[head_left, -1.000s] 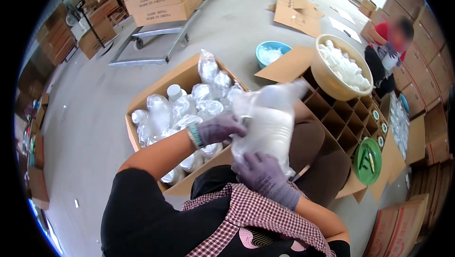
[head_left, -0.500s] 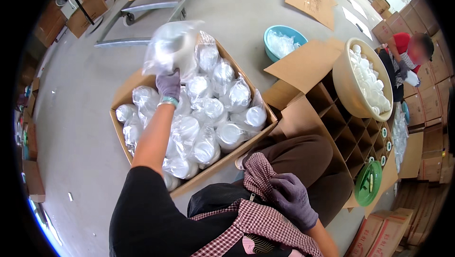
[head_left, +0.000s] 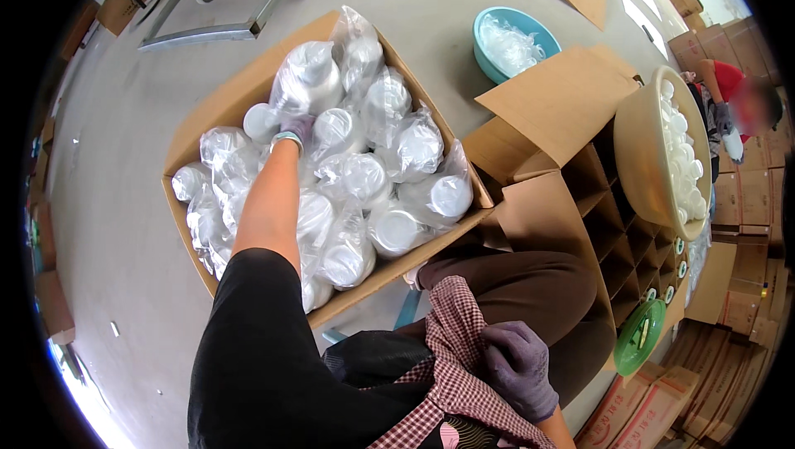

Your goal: The person sits on the floor in a warehouse and repeatedly packs white thermos flasks into plastic bags. They pick up a flask, insert a green circular seal into the opening, place a white lid on top, and then slide the flask into a clear plastic bag. The packed flasks are placed into a cardboard box.

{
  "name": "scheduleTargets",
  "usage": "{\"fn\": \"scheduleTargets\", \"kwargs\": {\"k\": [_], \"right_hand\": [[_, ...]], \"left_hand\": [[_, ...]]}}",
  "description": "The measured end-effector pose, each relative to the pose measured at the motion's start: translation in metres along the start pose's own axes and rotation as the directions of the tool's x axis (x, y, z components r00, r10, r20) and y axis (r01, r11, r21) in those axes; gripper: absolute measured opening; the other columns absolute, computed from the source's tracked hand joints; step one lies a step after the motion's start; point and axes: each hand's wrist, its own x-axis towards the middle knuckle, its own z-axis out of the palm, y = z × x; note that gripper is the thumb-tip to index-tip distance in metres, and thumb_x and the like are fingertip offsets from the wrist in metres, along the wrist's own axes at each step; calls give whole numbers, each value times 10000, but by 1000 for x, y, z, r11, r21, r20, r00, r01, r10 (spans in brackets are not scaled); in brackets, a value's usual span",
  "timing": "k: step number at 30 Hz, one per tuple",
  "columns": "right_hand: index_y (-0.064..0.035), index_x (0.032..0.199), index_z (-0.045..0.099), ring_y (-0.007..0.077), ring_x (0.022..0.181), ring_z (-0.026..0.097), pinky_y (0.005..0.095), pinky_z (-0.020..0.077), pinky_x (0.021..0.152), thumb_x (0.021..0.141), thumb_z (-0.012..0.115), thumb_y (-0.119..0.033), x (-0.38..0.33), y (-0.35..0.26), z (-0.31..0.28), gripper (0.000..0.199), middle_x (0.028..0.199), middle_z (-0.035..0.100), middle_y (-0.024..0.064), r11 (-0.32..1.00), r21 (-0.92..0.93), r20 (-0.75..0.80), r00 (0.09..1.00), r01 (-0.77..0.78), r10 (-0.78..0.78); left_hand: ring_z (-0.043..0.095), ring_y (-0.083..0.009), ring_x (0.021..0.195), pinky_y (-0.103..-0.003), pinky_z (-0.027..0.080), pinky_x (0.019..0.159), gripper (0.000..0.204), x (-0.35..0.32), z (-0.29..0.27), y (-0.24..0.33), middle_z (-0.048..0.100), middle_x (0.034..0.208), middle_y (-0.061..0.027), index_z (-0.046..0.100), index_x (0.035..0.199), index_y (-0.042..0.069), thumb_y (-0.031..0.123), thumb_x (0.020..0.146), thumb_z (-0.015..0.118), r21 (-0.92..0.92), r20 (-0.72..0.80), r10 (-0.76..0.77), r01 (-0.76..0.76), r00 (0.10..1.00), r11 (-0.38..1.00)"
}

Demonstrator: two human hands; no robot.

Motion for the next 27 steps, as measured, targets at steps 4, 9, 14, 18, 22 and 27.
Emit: {"fn": "scheduleTargets", "kwargs": {"k": [4, 9, 14, 18, 22, 27], "right_hand": [[-21, 1082, 708, 339, 951, 686, 400, 552, 853, 802, 684, -44, 3, -1, 6, 282, 1042, 695, 170, 999, -9, -16, 999, -41, 41], [-15, 1086, 702, 346, 955, 686, 403, 552, 852, 802, 674, -37, 0, -2, 3, 287, 1056, 694, 172, 999, -42, -11, 1000, -13, 13], [-16, 1091, 701, 350, 952, 686, 406, 552, 849, 790, 681, -35, -4, 9, 5, 302, 1060, 695, 174, 999, -23, 0, 1000, 31, -31], [-15, 1085, 702, 347, 941, 690, 398, 557, 834, 795, 683, -37, -1, 10, 5, 291, 1046, 697, 172, 997, -51, -5, 999, 50, -51], [-27, 1115, 702, 345, 955, 688, 393, 554, 845, 802, 684, -35, -5, 21, 6, 313, 1054, 697, 167, 982, -85, -14, 986, 167, -168], [-35, 1157, 689, 339, 1024, 670, 395, 541, 890, 820, 684, -46, -20, 19, 0, 338, 1126, 679, 170, 990, 17, -12, 990, 139, -139]], "left_hand": [[625, -339, 1187, -407, 476, 1057, 608, 10, -3, 45, 639, 1327, -154, 558, 1398, 99, 269, 845, 748, -222, 64, -106, 118, 992, 968], [643, -333, 1132, -406, 499, 1004, 671, -21, -28, 31, 657, 1250, -171, 544, 1407, 111, 307, 808, 773, -609, 120, -72, 130, 990, 782], [662, -327, 1077, -405, 523, 951, 734, -99, -94, -33, 675, 1173, -188, 529, 1417, 123, 346, 770, 798, -880, 201, -7, 184, 980, 437], [634, -375, 1180, -442, 513, 1030, 928, -114, -87, -90, 581, 1325, -228, 393, 1515, 208, 384, 716, 832, -452, -279, -392, 241, 877, 859], [499, -379, 1336, -427, 452, 1111, 1038, -95, -34, -56, 570, 1371, -216, 391, 1521, 185, 429, 642, 885, -600, -286, -495, 250, 820, 760], [588, -414, 1225, -458, 501, 1038, 1072, -146, -91, -51, 571, 1347, -215, 388, 1506, 183, 409, 596, 906, -674, -306, -665, 338, 682, 657]]}}
